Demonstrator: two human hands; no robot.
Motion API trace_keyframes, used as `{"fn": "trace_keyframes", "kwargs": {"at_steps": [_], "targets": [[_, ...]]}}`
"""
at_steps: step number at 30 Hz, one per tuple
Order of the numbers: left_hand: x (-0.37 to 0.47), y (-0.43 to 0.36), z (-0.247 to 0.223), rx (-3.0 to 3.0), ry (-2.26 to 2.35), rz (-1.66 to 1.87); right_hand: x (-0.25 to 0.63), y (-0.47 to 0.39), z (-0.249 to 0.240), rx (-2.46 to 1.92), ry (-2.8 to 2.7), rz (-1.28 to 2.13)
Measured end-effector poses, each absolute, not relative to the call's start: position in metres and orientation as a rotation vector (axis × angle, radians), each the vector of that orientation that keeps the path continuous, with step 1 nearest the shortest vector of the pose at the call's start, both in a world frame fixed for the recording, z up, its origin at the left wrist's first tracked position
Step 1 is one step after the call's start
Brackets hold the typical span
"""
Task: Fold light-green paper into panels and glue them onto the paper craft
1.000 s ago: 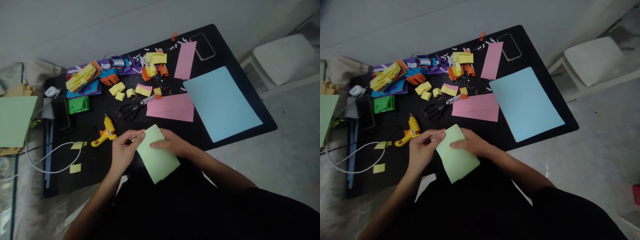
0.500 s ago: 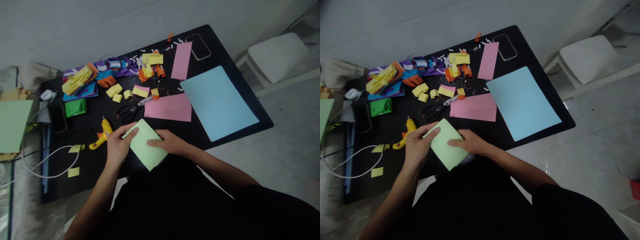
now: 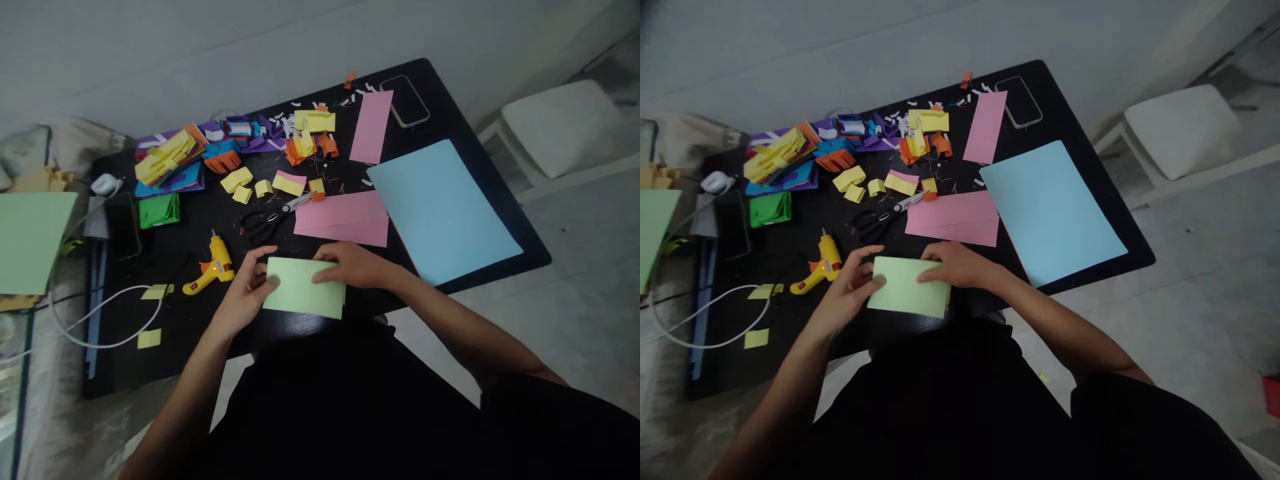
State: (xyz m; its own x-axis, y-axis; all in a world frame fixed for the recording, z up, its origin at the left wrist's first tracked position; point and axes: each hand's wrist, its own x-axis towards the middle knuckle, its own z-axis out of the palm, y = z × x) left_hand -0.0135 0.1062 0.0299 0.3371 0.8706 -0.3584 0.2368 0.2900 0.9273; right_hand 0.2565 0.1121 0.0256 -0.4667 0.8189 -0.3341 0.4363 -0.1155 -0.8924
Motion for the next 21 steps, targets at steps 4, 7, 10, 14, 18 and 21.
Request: {"fn": "trace_keyframes", "kwargs": {"at_steps": [4,7,10,14,18,21], "targets": [[-0.008,0.090,0.020,1.503,1.402,0.623,0.247,0.101,0.015,-1.486,-2.071,0.997],[-0.002,0.080,0.018,1.859,1.559,0.591,0.239,0.087,0.006,-1.505,-2.230,0.650],[0.002,0.076,0.017,2.176,1.658,0.574,0.235,0.078,0.000,-1.473,-2.249,0.481],[0.006,0.073,0.010,2.487,1.488,0.493,0.236,0.075,-0.002,-1.383,-2.267,0.415],[0.011,0.067,-0.002,2.560,1.295,0.371,0.232,0.068,0.003,-1.343,-2.344,0.508],[0.013,0.062,-0.010,2.563,1.300,0.316,0.220,0.057,0.006,-1.417,-2.358,0.555]]}}
